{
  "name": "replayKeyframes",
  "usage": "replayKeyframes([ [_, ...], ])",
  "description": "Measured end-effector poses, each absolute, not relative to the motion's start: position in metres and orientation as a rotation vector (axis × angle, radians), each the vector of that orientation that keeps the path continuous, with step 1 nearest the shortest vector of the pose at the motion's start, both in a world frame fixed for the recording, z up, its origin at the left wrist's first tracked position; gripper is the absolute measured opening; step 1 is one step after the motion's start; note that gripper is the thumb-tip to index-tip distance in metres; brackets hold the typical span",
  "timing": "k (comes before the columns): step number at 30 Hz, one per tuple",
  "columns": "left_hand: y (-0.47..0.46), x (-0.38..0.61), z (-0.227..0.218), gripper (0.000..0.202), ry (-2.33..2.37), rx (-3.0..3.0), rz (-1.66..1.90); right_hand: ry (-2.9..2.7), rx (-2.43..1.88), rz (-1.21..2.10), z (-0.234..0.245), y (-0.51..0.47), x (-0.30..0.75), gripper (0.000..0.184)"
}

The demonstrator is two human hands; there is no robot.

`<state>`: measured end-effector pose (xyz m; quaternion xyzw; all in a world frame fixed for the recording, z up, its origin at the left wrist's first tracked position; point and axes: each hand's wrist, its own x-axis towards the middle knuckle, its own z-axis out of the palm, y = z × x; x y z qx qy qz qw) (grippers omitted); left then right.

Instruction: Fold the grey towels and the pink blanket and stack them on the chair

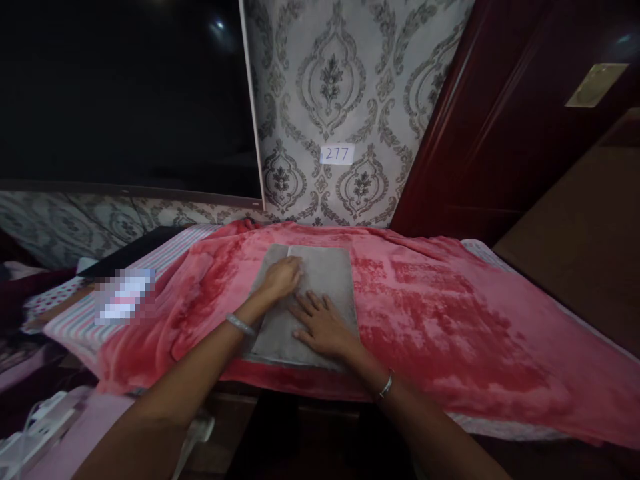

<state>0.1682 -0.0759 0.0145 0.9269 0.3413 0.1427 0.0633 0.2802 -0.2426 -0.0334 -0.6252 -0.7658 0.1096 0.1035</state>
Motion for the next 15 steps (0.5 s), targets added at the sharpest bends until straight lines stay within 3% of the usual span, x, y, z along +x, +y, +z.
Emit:
replayKeyframes([
  [3, -0.065, 0.201, 0.01, 0.06, 0.724, 2.913, 0.21, -2.253, -1.833, 0.343, -0.031, -0.241, 0.281, 0.067],
  [6, -0.047, 0.218, -0.004, 0.065, 0.934, 2.874, 0.082, -2.24, -1.831, 0.367, -0.032, -0.241, 0.28, 0.068],
  [12, -0.032, 0.216, -0.025, 0.069, 1.053, 2.855, 0.154, -2.217, -1.784, 0.37, -0.04, -0.243, 0.283, 0.066],
  [15, -0.034, 0.214, -0.025, 0.069, 1.044, 2.838, 0.165, -2.144, -1.712, 0.372, -0.033, -0.227, 0.296, 0.057],
])
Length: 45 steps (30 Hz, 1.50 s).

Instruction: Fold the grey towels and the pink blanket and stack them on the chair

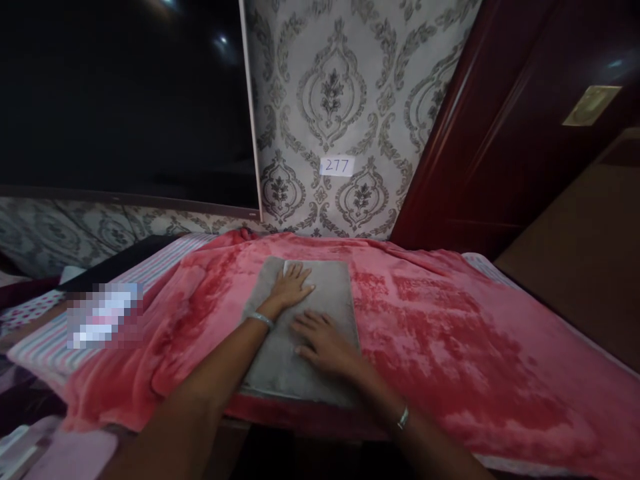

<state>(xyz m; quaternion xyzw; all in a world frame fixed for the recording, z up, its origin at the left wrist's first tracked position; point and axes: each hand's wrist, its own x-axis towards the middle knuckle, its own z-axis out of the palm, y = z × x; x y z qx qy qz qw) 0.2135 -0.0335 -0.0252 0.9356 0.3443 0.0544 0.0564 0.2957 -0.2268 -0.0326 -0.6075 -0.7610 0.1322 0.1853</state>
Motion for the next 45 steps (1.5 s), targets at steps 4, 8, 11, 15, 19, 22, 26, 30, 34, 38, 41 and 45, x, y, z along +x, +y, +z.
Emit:
replayKeyframes([
  [4, -0.035, 0.214, -0.024, 0.069, 1.062, 2.851, 0.193, -1.848, -1.843, 0.128, -0.01, -0.179, 0.33, 0.051],
  [8, -0.035, 0.215, -0.027, 0.073, 1.093, 2.848, 0.224, -1.656, -2.168, -0.041, -0.007, -0.138, 0.365, 0.06],
  [11, -0.032, 0.215, -0.031, 0.076, 1.063, 2.859, 0.235, -1.612, -2.34, 0.057, -0.026, -0.128, 0.378, 0.063],
  [15, -0.029, 0.216, -0.035, 0.078, 1.087, 2.832, 0.262, -1.576, -2.401, 0.125, -0.047, -0.126, 0.384, 0.065],
  [19, -0.029, 0.218, -0.035, 0.078, 1.16, 2.78, 0.287, -1.582, -2.392, 0.135, -0.049, -0.125, 0.386, 0.067],
  [22, -0.031, 0.219, -0.034, 0.075, 1.234, 2.744, 0.297, -1.58, -2.383, 0.126, -0.049, -0.124, 0.387, 0.067],
  [26, -0.034, 0.218, -0.027, 0.07, 1.277, 2.721, 0.267, -1.585, -2.378, 0.085, -0.051, -0.125, 0.387, 0.062],
  [30, -0.035, 0.221, -0.014, 0.063, 1.29, 2.688, 0.172, -1.584, -2.369, 0.073, -0.05, -0.125, 0.387, 0.058],
  [34, -0.037, 0.236, -0.01, 0.059, 1.184, 2.794, 0.266, -1.576, -2.376, 0.078, -0.051, -0.125, 0.387, 0.058],
  [38, -0.036, 0.248, -0.022, 0.061, 1.138, 2.827, 0.309, -1.555, -2.344, 0.09, -0.053, -0.122, 0.389, 0.058],
  [41, -0.034, 0.249, -0.031, 0.065, 1.214, 2.786, 0.267, -1.545, -2.32, 0.16, -0.053, -0.12, 0.398, 0.058],
  [45, -0.034, 0.248, -0.031, 0.066, 1.209, 2.8, 0.251, -1.523, -2.327, 0.198, -0.055, -0.122, 0.417, 0.058],
])
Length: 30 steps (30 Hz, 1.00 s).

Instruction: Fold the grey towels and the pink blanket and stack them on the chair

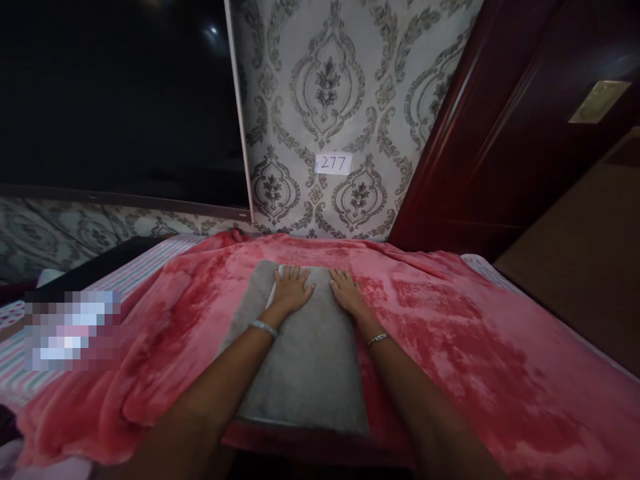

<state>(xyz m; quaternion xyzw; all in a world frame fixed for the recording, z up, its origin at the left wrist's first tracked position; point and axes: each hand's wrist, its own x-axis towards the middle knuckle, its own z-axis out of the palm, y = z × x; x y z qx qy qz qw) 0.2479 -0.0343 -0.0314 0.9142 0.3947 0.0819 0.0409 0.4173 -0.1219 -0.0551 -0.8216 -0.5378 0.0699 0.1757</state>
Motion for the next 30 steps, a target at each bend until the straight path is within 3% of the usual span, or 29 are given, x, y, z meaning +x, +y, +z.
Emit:
replayKeyframes([
  [9, -0.041, 0.253, -0.019, 0.063, 1.247, 2.823, 0.204, -1.511, -2.296, 0.141, -0.071, -0.126, 0.43, 0.058],
  [16, -0.065, 0.298, -0.017, 0.057, 0.76, 2.895, 0.211, -1.576, -2.231, 0.059, -0.081, -0.124, 0.436, 0.058],
  [22, -0.06, 0.296, -0.029, 0.066, 1.013, 2.831, 0.187, -1.574, -2.27, 0.061, -0.083, -0.125, 0.434, 0.058],
  [30, -0.014, 0.215, -0.018, 0.07, 1.327, 2.756, 0.084, -1.489, -2.247, 0.174, -0.077, -0.126, 0.431, 0.058],
])
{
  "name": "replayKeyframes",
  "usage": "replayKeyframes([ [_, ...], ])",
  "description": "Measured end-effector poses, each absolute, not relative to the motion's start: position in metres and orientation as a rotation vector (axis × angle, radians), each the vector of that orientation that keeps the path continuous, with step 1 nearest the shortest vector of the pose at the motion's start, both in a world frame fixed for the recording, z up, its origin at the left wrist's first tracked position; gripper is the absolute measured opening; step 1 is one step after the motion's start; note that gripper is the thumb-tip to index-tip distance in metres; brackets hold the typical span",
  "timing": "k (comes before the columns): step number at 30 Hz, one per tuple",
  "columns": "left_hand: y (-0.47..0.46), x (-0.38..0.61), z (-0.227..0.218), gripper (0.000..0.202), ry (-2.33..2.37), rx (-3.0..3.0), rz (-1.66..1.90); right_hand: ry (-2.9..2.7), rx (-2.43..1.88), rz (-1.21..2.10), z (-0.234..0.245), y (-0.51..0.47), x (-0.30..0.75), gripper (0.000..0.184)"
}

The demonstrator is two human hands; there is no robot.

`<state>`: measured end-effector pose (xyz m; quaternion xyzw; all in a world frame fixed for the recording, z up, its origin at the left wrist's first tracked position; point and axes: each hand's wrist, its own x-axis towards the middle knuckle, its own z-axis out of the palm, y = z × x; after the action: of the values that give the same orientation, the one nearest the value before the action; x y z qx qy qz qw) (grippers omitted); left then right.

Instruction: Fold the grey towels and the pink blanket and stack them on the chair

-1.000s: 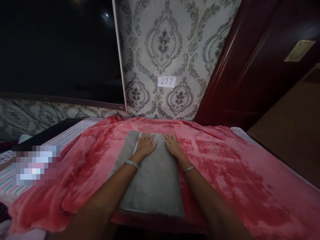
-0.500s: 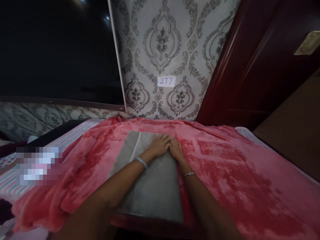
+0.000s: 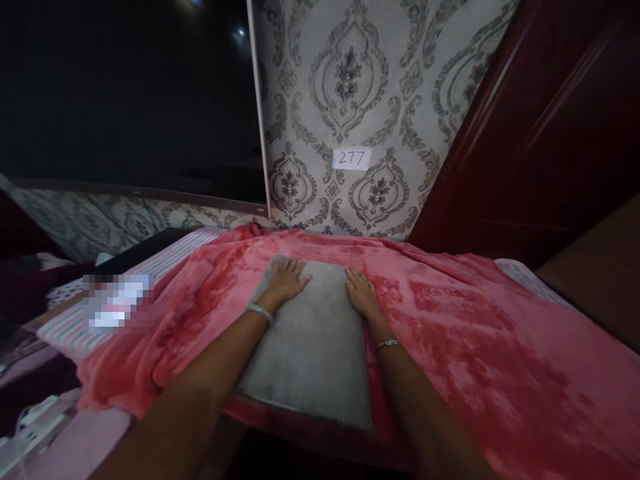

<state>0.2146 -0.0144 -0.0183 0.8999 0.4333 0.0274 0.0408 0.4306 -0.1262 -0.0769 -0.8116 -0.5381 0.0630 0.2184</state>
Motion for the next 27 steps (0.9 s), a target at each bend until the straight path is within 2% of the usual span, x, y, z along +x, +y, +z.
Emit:
replayKeyframes([
  [4, -0.012, 0.185, -0.008, 0.068, 1.451, 2.723, 0.03, -1.415, -2.162, 0.231, -0.073, -0.126, 0.431, 0.057],
  [7, -0.031, 0.184, 0.002, 0.068, 1.546, 2.679, 0.127, -1.346, -2.096, 0.253, -0.067, -0.127, 0.432, 0.057],
  [12, -0.098, 0.214, 0.005, 0.059, 1.082, 2.858, 0.252, -1.207, -1.927, 0.206, -0.065, -0.138, 0.417, 0.064],
  [17, -0.148, 0.24, -0.022, 0.06, 0.827, 2.92, 0.255, -0.964, -1.432, 0.394, -0.092, -0.16, 0.375, 0.071],
  [22, -0.148, 0.233, -0.037, 0.063, 0.886, 2.941, 0.248, -0.924, -1.372, 0.376, -0.107, -0.174, 0.356, 0.08],
  [27, -0.118, 0.186, -0.031, 0.073, 1.175, 2.823, 0.133, -0.963, -1.395, 0.345, -0.103, -0.177, 0.357, 0.075],
])
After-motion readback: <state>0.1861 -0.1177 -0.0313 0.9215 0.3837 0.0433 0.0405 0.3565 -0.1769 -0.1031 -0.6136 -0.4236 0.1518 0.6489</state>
